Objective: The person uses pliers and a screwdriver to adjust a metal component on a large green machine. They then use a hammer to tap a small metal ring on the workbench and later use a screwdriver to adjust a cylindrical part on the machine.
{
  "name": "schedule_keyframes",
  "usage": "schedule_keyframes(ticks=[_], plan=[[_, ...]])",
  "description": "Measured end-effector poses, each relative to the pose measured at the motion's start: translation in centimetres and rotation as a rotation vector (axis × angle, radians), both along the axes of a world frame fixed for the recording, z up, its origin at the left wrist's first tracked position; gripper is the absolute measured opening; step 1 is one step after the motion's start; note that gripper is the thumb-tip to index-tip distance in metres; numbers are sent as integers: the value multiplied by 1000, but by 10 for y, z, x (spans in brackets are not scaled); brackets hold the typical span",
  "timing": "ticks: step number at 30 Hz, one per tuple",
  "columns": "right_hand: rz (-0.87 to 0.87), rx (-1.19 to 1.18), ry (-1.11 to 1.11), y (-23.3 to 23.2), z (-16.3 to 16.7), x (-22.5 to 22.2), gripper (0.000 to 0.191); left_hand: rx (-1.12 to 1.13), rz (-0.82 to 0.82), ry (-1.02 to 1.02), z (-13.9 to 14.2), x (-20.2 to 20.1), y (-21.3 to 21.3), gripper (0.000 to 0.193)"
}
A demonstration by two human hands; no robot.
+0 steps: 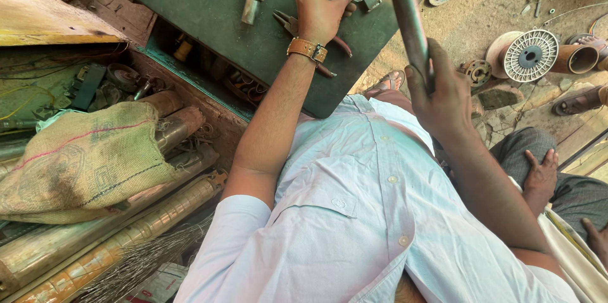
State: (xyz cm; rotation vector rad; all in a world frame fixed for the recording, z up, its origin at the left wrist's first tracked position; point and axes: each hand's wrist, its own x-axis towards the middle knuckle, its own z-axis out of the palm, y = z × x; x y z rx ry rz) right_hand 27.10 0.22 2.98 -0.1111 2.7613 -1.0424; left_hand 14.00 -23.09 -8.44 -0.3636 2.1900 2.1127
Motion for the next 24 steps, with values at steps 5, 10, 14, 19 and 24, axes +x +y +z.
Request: schedule_keyframes(ticks=[5, 10, 14, 19, 24], plan=[[32, 36, 3, -6, -6, 0, 48, -85, -15, 48, 2, -1, 1, 3], [-42, 26, -96, -7, 2, 1, 50, -39, -30, 34, 6, 0, 0, 5], [-79, 10, -175, -7, 8, 1, 52, -12, -39, -14, 8, 1, -4, 11], [-46, 12, -165, -8, 7, 1, 50, -52, -53, 62, 9, 1, -7, 23], [-61, -2, -159, -7, 3, 1, 53, -4, -25, 23, 3, -1, -8, 14]])
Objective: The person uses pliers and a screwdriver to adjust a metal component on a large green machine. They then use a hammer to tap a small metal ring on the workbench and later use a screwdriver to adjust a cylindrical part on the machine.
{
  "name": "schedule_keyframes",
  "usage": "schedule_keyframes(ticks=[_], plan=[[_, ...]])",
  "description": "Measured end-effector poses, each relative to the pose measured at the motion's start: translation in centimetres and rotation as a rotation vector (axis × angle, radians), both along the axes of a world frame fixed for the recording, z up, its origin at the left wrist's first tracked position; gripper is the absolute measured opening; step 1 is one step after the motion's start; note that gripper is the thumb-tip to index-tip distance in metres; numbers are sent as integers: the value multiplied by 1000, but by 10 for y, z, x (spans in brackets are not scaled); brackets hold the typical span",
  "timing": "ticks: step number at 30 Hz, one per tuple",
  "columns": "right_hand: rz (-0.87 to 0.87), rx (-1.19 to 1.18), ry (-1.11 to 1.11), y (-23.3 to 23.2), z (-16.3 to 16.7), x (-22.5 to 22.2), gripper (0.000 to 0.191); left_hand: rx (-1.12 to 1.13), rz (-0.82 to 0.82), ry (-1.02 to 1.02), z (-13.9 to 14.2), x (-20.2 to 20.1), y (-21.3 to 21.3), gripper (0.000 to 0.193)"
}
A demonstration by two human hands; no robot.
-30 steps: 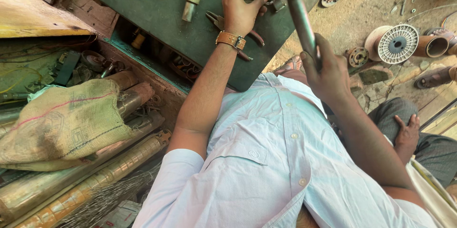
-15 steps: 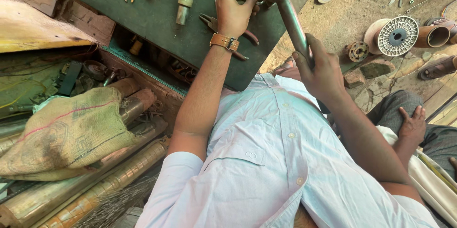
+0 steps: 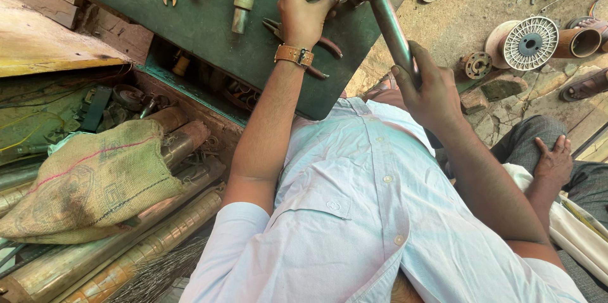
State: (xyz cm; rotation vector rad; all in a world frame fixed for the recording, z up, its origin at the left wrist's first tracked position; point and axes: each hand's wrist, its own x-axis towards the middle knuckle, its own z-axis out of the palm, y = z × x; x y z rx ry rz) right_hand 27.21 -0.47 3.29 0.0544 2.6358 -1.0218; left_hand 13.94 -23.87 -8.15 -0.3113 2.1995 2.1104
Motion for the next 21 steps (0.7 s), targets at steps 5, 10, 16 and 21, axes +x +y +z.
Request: schedule_keyframes(ticks=[5, 10, 16, 21], plan=[[28, -8, 71, 0, 2, -1, 51, -32, 10, 36, -7, -1, 1, 8], [9, -31, 99, -1, 10, 2, 52, -82, 21, 45, -9, -4, 5, 11], [128, 37, 205, -5, 10, 0, 49, -94, 48, 79, -10, -3, 7, 24], [97, 64, 35, -5, 10, -4, 52, -115, 39, 127, -12, -4, 6, 25]])
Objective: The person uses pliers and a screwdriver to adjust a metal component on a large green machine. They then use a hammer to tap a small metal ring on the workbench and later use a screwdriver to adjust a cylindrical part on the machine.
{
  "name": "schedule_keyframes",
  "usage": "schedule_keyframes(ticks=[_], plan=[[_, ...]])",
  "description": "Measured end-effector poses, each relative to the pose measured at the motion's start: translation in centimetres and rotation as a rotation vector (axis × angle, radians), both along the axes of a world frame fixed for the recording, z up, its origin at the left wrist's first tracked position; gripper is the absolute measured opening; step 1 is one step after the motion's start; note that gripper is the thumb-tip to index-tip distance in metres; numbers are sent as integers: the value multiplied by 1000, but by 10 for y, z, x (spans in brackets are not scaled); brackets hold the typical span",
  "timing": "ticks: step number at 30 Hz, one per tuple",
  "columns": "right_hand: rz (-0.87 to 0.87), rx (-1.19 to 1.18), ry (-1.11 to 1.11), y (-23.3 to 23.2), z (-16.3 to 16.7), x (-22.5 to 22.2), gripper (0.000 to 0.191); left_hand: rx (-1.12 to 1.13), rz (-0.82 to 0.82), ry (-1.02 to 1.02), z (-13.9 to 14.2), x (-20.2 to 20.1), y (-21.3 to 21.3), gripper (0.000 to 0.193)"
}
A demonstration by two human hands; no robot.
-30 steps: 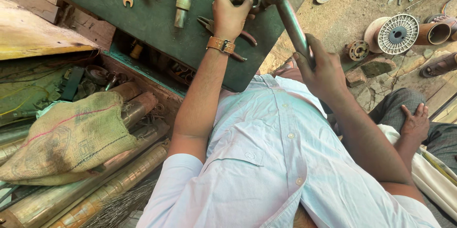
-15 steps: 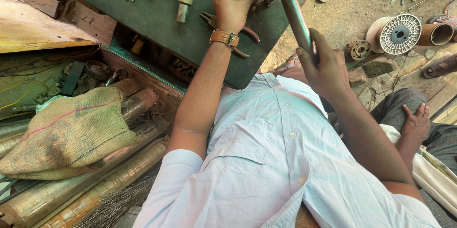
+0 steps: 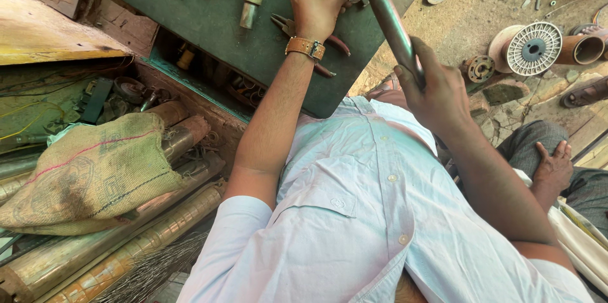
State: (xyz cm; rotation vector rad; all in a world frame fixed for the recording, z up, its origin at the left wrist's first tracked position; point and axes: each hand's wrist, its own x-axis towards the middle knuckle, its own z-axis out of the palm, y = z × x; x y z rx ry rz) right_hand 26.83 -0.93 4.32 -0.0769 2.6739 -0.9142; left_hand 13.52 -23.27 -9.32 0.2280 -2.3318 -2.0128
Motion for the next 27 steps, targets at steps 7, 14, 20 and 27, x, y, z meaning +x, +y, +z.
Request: schedule_keyframes(ticks=[7, 14, 20, 27], plan=[[34, 32, 95, -4, 1, -2, 50, -89, -5, -13, 1, 0, -1, 22], [-106, -48, -23, 4, 1, -1, 52, -5, -3, -62, 1, -1, -2, 23], [-121, -67, 13, 4, -4, 4, 52, 141, -26, -129, 0, 2, -3, 18], [-147, -58, -15, 1, -3, 6, 53, 71, -38, -108, 1, 2, 1, 27]])
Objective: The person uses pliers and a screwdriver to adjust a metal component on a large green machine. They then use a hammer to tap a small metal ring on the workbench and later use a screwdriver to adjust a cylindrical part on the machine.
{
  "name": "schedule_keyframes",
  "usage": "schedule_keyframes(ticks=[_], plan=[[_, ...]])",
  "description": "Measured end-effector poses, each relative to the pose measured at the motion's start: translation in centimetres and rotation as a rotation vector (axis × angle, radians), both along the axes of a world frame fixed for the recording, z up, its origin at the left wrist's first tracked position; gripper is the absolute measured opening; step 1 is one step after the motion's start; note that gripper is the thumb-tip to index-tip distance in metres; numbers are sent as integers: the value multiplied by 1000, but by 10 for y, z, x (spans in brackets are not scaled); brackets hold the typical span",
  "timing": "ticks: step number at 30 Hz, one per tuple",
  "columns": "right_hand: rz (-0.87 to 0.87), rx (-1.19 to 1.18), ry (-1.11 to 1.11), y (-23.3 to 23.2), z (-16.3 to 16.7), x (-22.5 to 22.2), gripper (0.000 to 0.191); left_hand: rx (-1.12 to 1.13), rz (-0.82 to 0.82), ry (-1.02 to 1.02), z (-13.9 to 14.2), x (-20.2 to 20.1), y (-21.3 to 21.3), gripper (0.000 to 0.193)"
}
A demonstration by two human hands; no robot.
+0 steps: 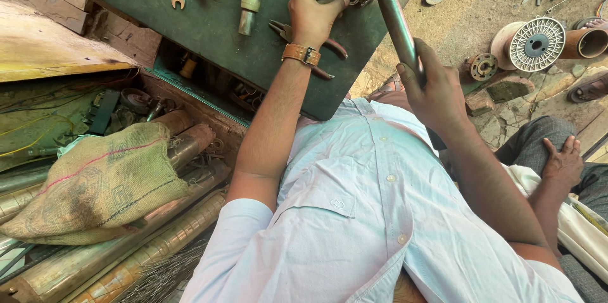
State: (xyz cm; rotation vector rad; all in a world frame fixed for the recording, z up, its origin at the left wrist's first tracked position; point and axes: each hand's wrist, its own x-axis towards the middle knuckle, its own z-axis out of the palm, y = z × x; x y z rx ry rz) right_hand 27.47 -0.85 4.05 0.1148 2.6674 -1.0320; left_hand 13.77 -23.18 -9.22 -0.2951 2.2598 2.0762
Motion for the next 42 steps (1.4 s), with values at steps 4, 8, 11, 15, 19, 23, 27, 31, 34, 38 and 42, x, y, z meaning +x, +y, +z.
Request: schedule_keyframes(ticks=[4, 8, 11, 15, 19, 23, 27, 31, 34, 38, 42], plan=[[-1, -9, -40, -1, 3, -3, 53, -119, -11, 65, 4, -2, 2, 27], [-7, -25, -45, -2, 4, -4, 53, -111, -50, 118, 12, -1, -4, 24], [-37, -20, -97, -3, 3, -3, 54, -212, -106, 286, 18, -1, -5, 24], [-36, -18, -69, -3, 1, -2, 54, -342, -120, 381, 23, -2, -1, 31], [-20, 35, -58, -4, 0, 0, 55, -270, -138, 405, 27, -6, -3, 15], [-32, 13, -108, -5, 0, 1, 57, -241, -153, 277, 29, -6, -5, 16], [-5, 67, -45, -6, 2, 1, 55, -258, -122, 261, 28, -9, -5, 16], [-20, 31, -84, -7, 5, 0, 55, -130, -69, 133, 26, -13, -8, 9], [-19, 20, -91, -7, 7, -1, 55, -132, -59, 201, 27, -14, -11, 10], [-30, 16, -114, -8, 7, 0, 55, -235, -70, 259, 30, -12, -12, 9], [-15, 60, -108, -8, 4, 0, 55, -132, -78, 122, 27, -11, -10, 11]])
